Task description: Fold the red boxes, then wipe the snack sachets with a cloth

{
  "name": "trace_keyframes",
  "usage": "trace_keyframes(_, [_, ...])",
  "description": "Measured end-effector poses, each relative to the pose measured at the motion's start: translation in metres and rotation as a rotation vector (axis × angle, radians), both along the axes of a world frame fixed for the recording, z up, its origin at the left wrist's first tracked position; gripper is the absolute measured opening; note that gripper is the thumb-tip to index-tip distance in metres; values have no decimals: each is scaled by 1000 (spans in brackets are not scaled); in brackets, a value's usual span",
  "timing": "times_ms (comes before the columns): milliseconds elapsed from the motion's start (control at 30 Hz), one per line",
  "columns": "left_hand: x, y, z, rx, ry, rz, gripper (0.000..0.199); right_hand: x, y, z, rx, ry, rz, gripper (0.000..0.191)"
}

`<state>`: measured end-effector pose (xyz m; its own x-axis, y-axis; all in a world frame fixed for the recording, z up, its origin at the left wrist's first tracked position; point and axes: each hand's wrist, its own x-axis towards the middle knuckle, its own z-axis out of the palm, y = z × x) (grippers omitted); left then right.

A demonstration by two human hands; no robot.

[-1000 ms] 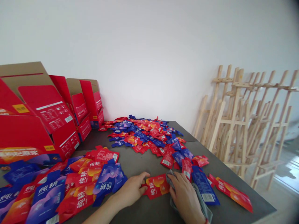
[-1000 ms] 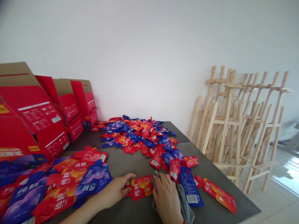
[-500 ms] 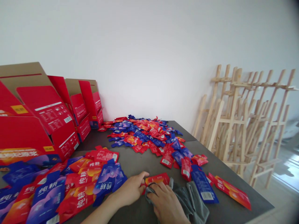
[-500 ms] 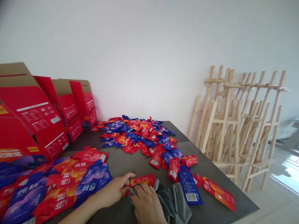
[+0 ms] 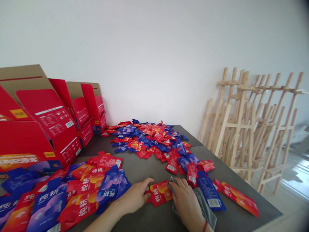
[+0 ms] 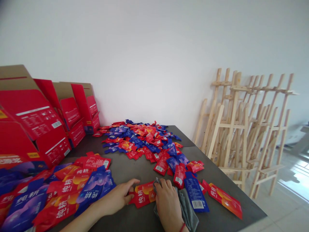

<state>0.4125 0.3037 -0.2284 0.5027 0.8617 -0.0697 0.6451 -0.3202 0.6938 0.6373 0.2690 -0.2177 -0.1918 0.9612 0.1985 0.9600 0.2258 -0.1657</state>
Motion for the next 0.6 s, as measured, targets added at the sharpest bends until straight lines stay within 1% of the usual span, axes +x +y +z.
trace_keyframes(67, [0,0,-1,-4,1,2,53,1,3,2,3,3,-15,39])
trace_keyframes(133, [0,0,-1,-3,-1,2,54,-4,3,6,4,27,12,40])
trace_keyframes(233, [1,-1,0,14,-12,-3,55,-19,1,10,0,77,139,39])
trace_keyframes(333, [1,-2,1,31,-40,-9,56,-36,-1,10,-19,75,282,35])
trace_keyframes(400, [1,-3,1,34,-48,-11,55,-43,-1,7,-34,39,325,33])
trace_keyframes(467, [1,-3,1,30,-46,-13,56,-46,-1,5,-42,14,317,33])
trace_keyframes(600, [1,-2,2,20,-35,-11,58,-44,1,4,-37,32,245,32])
